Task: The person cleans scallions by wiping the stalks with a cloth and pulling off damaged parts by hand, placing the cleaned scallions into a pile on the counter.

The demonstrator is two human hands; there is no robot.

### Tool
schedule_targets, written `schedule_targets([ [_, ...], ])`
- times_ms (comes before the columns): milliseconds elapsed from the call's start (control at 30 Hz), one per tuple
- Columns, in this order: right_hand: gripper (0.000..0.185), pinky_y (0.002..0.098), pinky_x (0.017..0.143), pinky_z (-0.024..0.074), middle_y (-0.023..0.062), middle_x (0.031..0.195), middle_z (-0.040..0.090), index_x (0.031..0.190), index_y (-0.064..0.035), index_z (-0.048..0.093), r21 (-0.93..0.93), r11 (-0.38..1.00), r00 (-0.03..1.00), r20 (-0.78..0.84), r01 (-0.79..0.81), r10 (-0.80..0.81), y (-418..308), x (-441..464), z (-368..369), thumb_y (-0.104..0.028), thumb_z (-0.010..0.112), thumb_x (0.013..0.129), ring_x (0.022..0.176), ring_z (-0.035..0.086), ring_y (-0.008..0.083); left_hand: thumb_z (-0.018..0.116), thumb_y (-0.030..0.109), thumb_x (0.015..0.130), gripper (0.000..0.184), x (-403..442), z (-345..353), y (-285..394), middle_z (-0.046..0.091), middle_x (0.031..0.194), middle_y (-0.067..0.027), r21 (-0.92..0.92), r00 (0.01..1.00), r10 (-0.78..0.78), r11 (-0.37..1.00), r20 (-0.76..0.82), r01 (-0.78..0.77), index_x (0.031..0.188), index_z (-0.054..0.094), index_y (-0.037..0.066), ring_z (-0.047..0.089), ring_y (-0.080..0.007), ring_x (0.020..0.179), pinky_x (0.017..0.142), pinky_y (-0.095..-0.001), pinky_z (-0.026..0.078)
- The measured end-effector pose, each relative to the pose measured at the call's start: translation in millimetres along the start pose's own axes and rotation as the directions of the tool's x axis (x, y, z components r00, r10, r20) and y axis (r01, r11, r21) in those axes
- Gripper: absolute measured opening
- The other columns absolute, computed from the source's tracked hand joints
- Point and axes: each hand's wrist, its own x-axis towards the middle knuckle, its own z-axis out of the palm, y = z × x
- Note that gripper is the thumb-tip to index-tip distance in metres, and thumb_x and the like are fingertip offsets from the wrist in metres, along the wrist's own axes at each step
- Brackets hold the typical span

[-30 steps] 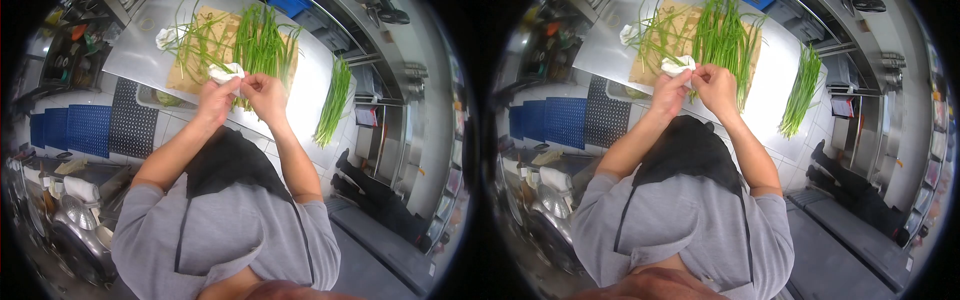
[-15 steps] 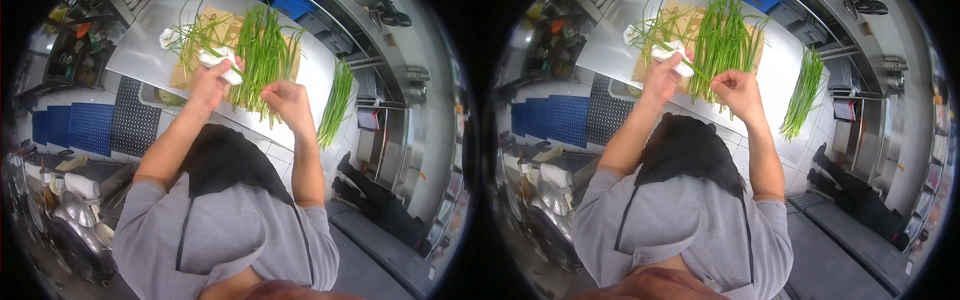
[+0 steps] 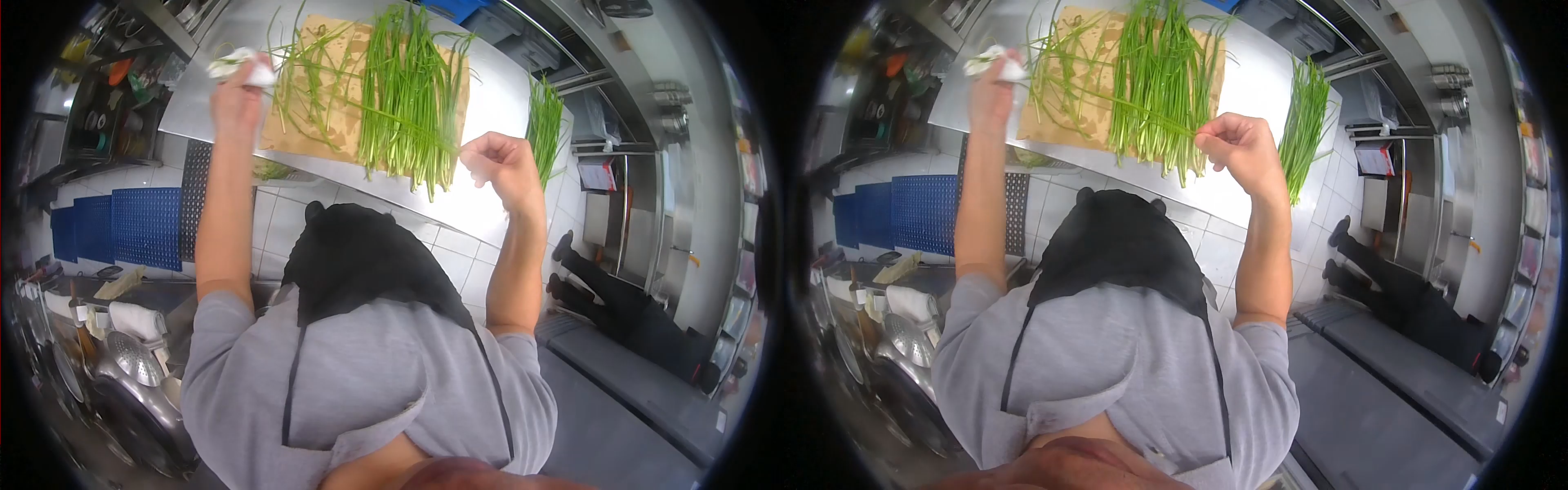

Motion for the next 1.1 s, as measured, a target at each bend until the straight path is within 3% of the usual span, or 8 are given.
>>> schedule_targets([
  [133, 0.007, 0.0228, 0.052, 0.0452, 0.0031, 0.07, 0.065, 0.086, 0.0014, 0.069, 0.066, 0.998, 0.996, -0.093, -0.005, 0.011, 12.4, -0.5, -14.0, -0.004, 0.071, 0.081, 0.058, 0.056, 0.0081, 0.059, -0.004, 0.09, 0.033, 25.3, -50.9, 35.1, 0.06, 0.109, -0.0165, -0.064, 0.999, -0.037, 0.997, -0.025, 0.035, 0.121, 0.047, -0.007, 0.064, -0.0318, 0.1, 0.092, -0.0435, 0.055],
  [233, 0.01, 0.0231, 0.053, 0.0461, 0.0028, 0.07, 0.065, 0.087, -0.0002, 0.068, 0.249, 0.968, 0.99, -0.141, 0.004, 0.032, 20.2, 6.4, -0.2, -0.006, 0.073, 0.081, 0.06, 0.058, 0.0091, 0.062, -0.003, 0.087, 0.039, -24.4, -27.0, 37.8, 0.06, 0.111, -0.0153, -0.068, 0.925, -0.182, 0.974, 0.333, 0.216, 0.124, 0.048, -0.002, 0.064, -0.0311, 0.1, 0.09, -0.043, 0.055],
  [300, 0.011, 0.0227, 0.054, 0.0481, 0.0026, 0.071, 0.066, 0.089, -0.0016, 0.068, 0.336, 0.942, 0.988, -0.148, 0.011, 0.041, 19.8, 12.3, 21.5, -0.009, 0.073, 0.083, 0.063, 0.06, 0.0091, 0.063, -0.003, 0.084, 0.045, -73.8, 2.1, 17.6, 0.06, 0.119, -0.0158, 0.089, 0.779, -0.294, 0.951, 0.554, 0.296, 0.127, 0.05, 0.002, 0.064, -0.0298, 0.103, 0.087, -0.0413, 0.056],
  [367, 0.01, 0.0224, 0.055, 0.0491, 0.0024, 0.072, 0.066, 0.089, -0.0019, 0.068, 0.394, 0.919, 0.99, -0.13, 0.0, 0.056, 21.1, 19.2, 47.1, -0.009, 0.073, 0.084, 0.063, 0.061, 0.0087, 0.065, -0.003, 0.083, 0.049, -122.5, 58.5, -1.1, 0.06, 0.124, -0.0169, 0.252, 0.704, -0.529, 0.848, 0.474, 0.467, 0.129, 0.049, 0.003, 0.064, -0.0283, 0.105, 0.084, -0.0408, 0.057],
  [533, 0.01, 0.0223, 0.053, 0.0488, 0.0025, 0.075, 0.066, 0.089, -0.0021, 0.067, 0.348, 0.935, 0.997, -0.011, -0.063, 0.071, 18.8, 28.5, 90.5, -0.01, 0.072, 0.085, 0.063, 0.06, 0.0077, 0.064, -0.001, 0.086, 0.039, -159.5, 97.9, -50.4, 0.064, 0.117, -0.0175, 0.02, 0.847, -0.424, 0.897, 0.322, 0.441, 0.123, 0.053, -0.001, 0.064, -0.0249, 0.105, 0.09, -0.0386, 0.053],
  [767, 0.011, 0.0243, 0.054, 0.0502, 0.0014, 0.078, 0.063, 0.089, -0.0016, 0.063, 0.435, 0.901, 0.99, -0.129, -0.002, 0.064, 30.7, 41.0, 116.6, -0.011, 0.067, 0.09, 0.066, 0.057, 0.0079, 0.063, 0.001, 0.088, 0.033, -153.7, 77.5, -53.3, 0.065, 0.11, -0.015, 0.028, 0.907, -0.41, 0.912, 0.096, 0.41, 0.12, 0.055, -0.001, 0.064, -0.0229, 0.099, 0.087, -0.0372, 0.053],
  [1000, 0.011, 0.0278, 0.059, 0.0537, 0.0047, 0.081, 0.063, 0.099, -0.0007, 0.058, 0.591, 0.732, 0.92, -0.372, 0.34, -0.127, 15.7, 69.2, 113.4, -0.009, 0.063, 0.093, 0.068, 0.059, 0.0107, 0.062, 0.001, 0.089, 0.035, -140.0, 47.1, -24.7, 0.066, 0.109, -0.0171, 0.067, 0.979, -0.198, 0.978, 0.046, 0.195, 0.122, 0.053, -0.002, 0.066, -0.0255, 0.094, 0.084, -0.0381, 0.054],
  [1100, 0.013, 0.0274, 0.059, 0.0539, 0.0056, 0.083, 0.063, 0.101, 0.0006, 0.058, 0.509, 0.732, 0.864, -0.452, 0.453, -0.221, -15.5, 81.5, 110.2, -0.008, 0.063, 0.092, 0.07, 0.06, 0.0109, 0.065, -0.002, 0.085, 0.036, -138.2, 38.1, -6.7, 0.067, 0.107, -0.0176, 0.16, 0.978, -0.162, 0.977, 0.129, 0.141, 0.12, 0.055, -0.004, 0.066, -0.0268, 0.097, 0.088, -0.0397, 0.053],
])
